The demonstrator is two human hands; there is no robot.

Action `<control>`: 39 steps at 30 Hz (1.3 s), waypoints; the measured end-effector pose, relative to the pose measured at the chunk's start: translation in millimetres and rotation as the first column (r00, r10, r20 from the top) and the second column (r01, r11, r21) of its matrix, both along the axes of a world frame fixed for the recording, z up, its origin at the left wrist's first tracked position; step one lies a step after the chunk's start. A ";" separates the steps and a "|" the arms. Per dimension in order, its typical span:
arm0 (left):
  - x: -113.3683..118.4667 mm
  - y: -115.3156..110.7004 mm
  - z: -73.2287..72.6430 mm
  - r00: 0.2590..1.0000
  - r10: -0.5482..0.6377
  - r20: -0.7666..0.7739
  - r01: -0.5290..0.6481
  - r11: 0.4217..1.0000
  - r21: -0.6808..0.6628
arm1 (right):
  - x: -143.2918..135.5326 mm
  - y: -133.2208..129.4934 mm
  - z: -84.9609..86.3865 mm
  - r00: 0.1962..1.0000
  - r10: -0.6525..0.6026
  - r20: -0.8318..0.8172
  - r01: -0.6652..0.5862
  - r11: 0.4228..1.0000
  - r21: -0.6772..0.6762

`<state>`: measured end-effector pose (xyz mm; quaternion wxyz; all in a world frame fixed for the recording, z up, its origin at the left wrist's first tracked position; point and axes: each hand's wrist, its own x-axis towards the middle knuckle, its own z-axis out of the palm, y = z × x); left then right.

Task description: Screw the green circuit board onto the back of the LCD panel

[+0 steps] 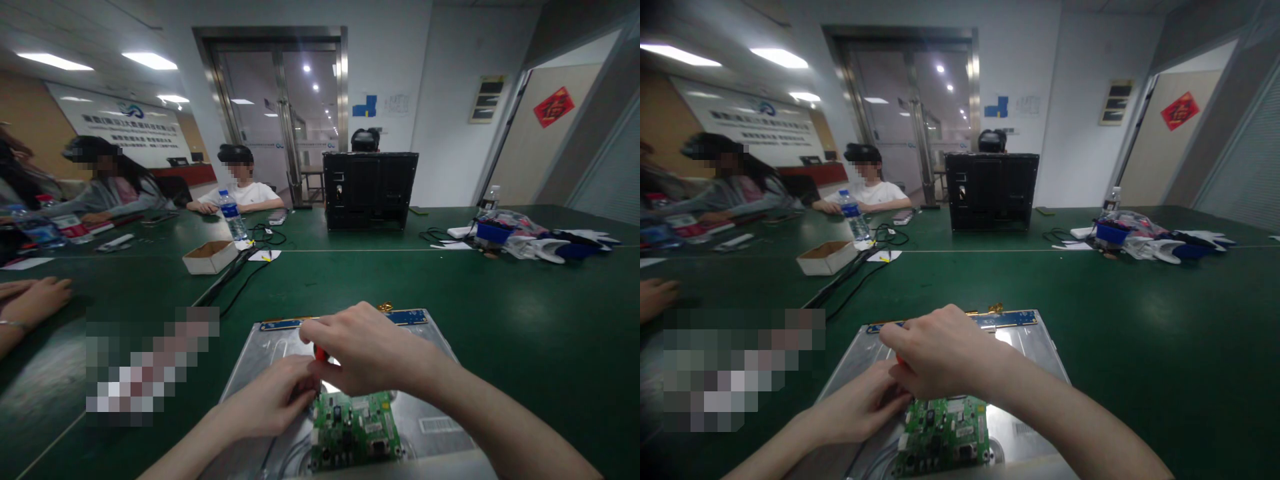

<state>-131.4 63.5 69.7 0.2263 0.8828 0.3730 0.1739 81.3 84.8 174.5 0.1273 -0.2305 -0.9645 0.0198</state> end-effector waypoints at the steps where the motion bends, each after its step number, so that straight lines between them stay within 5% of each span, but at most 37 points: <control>1: 0.6 -0.4 1.3 1.000 -0.007 0.005 0.007 1.000 0.000 | 0.1 0.0 -0.1 1.000 -0.004 0.004 0.004 1.000 -0.002; 10: -0.4 -0.7 1.8 0.998 0.023 -0.051 -0.025 0.999 -0.035 | 4.9 -0.7 1.4 0.998 0.051 -0.028 -0.051 0.999 -0.018; 22: 0.7 -1.8 5.6 1.000 -0.008 -0.028 0.007 0.999 -0.041 | 0.5 -1.0 4.3 0.998 -0.044 0.045 0.045 0.999 -0.020; 32: -1.4 3.1 -1.9 0.999 -0.012 -0.041 0.009 0.997 -0.075 | 4.8 -0.8 2.7 0.999 0.049 0.001 -0.049 0.998 -0.026; 39: -0.7 -0.8 2.4 0.999 0.013 -0.043 -0.013 1.000 -0.009 | 1.2 -1.2 4.1 1.000 -0.005 0.022 0.005 1.000 -0.020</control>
